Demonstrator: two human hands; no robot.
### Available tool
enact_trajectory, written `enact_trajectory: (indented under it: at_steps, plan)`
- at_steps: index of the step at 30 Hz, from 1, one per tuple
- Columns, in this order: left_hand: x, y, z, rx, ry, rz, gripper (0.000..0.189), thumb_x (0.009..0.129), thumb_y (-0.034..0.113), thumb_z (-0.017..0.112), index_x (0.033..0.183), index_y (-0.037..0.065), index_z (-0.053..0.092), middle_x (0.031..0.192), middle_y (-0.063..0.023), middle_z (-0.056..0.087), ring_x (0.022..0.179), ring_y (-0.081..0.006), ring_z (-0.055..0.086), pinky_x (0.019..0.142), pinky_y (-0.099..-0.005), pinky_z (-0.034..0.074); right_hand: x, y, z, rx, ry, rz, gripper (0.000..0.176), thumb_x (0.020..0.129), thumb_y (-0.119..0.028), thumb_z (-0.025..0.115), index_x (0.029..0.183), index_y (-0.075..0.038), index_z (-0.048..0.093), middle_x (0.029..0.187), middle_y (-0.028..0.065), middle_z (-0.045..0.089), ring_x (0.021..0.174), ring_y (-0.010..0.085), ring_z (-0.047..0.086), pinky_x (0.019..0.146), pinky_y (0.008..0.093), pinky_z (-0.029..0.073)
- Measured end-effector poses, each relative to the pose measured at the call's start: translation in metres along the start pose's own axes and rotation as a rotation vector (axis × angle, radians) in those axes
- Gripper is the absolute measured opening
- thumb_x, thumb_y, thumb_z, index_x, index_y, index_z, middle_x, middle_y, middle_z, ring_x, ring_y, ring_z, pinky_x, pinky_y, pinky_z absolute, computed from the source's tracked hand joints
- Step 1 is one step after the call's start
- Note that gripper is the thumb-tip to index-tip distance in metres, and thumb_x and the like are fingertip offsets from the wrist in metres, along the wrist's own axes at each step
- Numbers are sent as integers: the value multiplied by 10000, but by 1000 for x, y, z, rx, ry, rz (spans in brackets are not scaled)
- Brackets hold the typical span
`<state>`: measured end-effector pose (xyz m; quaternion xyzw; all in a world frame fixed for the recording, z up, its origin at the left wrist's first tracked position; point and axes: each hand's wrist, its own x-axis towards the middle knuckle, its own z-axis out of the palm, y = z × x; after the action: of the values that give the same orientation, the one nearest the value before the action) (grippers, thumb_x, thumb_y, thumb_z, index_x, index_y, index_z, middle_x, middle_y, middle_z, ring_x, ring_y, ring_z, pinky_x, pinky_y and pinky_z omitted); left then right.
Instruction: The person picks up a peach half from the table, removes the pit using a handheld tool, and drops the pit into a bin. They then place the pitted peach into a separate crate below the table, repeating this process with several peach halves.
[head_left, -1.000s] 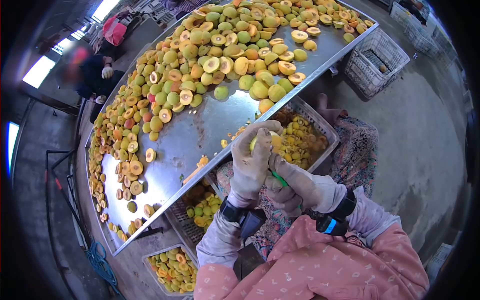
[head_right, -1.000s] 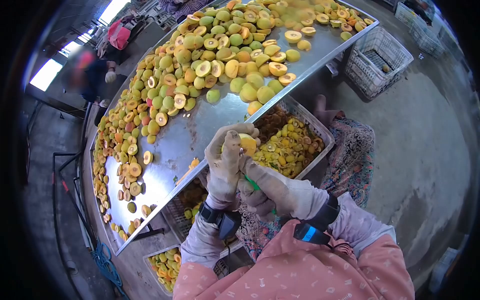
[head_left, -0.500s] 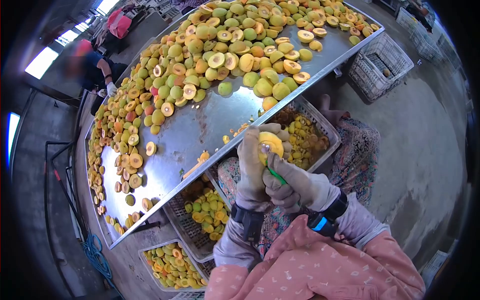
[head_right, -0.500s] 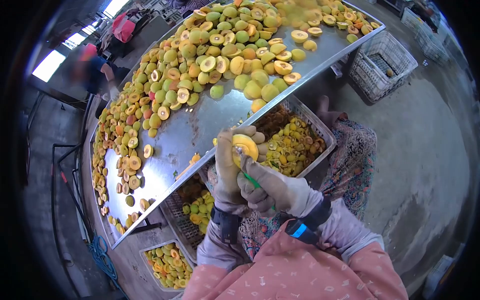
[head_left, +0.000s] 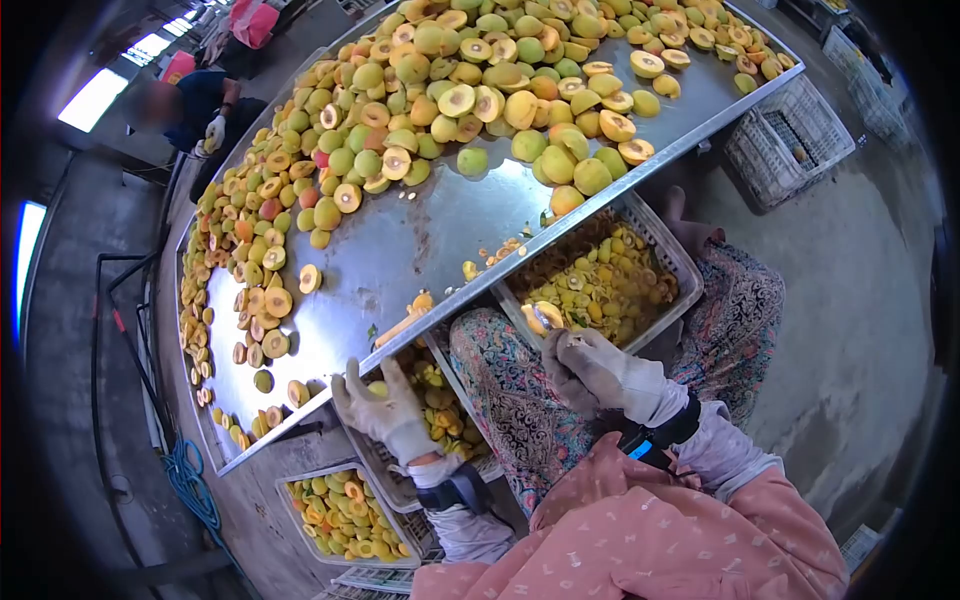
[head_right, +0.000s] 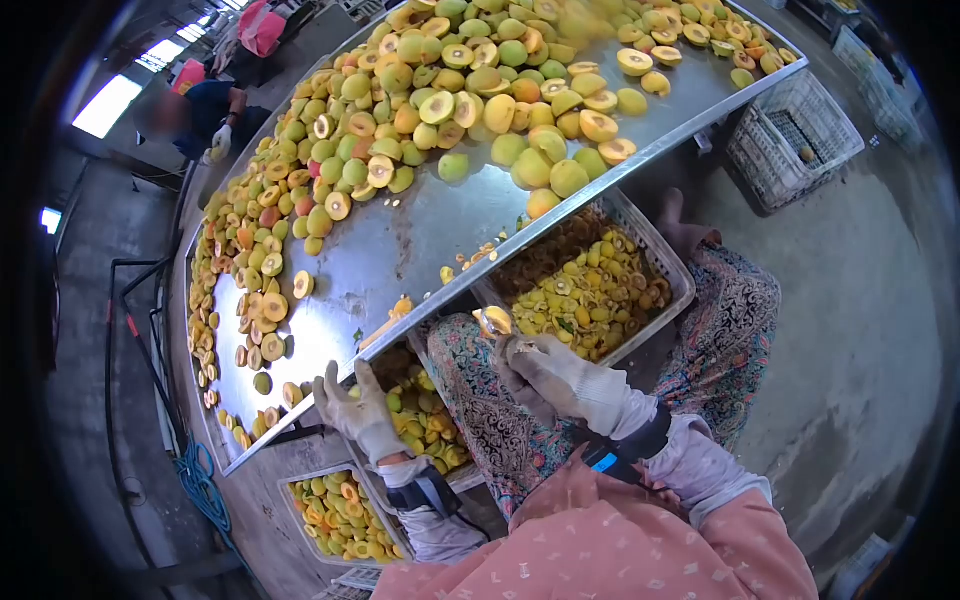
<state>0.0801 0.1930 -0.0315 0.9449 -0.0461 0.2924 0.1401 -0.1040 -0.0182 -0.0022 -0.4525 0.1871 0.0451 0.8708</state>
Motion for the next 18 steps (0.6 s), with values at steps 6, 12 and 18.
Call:
enact_trajectory:
  at_steps: [6, 12, 18]
  plan:
    - [-43, 124, -1, -1191, -819, 299, 631, 1053, 286, 375, 1566, 15, 127, 1583, -163, 272, 1363, -270, 399, 1157, -368, 284, 8, 17, 4, -52, 2, -6, 431, 1001, -564, 418, 865, -159, 475, 599, -52, 374, 475, 85, 345, 438, 264, 311]
    - [45, 175, 76, -968, -690, 385, 566, 945, 316, 588, 1428, 63, 439, 1439, -245, 429, 1269, -465, 445, 1064, -492, 388, 15, 21, -36, 390, 113, 286, 461, 1003, -597, 378, 816, -179, 437, 617, -71, 334, 490, 83, 296, 449, 263, 272]
    - [103, 259, 186, -126, -606, 762, 575, 829, 311, 706, 1373, 255, 526, 1445, -197, 445, 1265, -362, 504, 1016, -460, 442, -8, 40, -65, -22, 192, 104, 569, 979, -636, 400, 846, -94, 507, 669, 14, 472, 527, 155, 462, 484, 300, 412]
